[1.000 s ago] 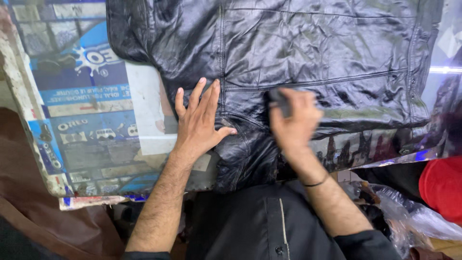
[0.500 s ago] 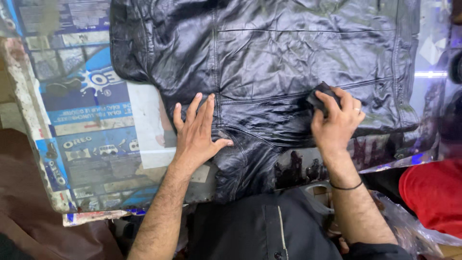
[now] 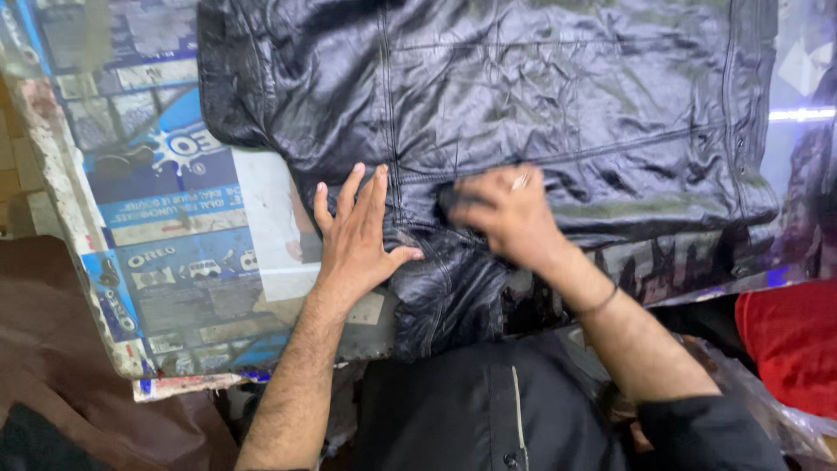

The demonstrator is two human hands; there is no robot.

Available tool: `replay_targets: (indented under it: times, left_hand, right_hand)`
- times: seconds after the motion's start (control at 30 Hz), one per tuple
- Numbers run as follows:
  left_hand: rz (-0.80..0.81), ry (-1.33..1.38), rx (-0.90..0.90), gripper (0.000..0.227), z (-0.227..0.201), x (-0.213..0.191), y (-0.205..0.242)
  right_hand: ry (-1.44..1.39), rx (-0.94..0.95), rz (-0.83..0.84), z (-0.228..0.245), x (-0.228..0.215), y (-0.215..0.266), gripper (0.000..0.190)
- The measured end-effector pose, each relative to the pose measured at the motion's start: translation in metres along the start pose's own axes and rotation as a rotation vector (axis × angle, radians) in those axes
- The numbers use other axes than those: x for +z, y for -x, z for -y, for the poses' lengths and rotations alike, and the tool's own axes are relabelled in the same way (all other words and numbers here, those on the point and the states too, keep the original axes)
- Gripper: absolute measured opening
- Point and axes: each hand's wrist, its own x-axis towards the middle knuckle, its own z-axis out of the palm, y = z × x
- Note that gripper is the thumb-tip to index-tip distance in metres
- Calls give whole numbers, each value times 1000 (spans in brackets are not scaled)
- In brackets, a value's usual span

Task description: The person wipes a black leather jacket laid flat on a table using a dark cloth. They repeatedly dip the cloth into a small container of liquid and wipe different sections of the jacket, including the front, sleeves, and back, while occasionally adjusting the jacket's position.

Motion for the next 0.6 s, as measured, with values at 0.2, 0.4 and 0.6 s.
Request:
replay_targets:
  times: [0.2,0.4,0.6]
  left_hand:
    - [43,-11,-41,134,-2,-2,-1]
    - [26,5,-31,130,-8,-9,-1]
    - [-126,8,18,83,-43,0,-28]
  right_hand:
    - [-85,181,-108,34,13,-21,33]
    - [75,344,-66,-5,-17,40,30]
    - [450,704,-249,-54,-59,115,38]
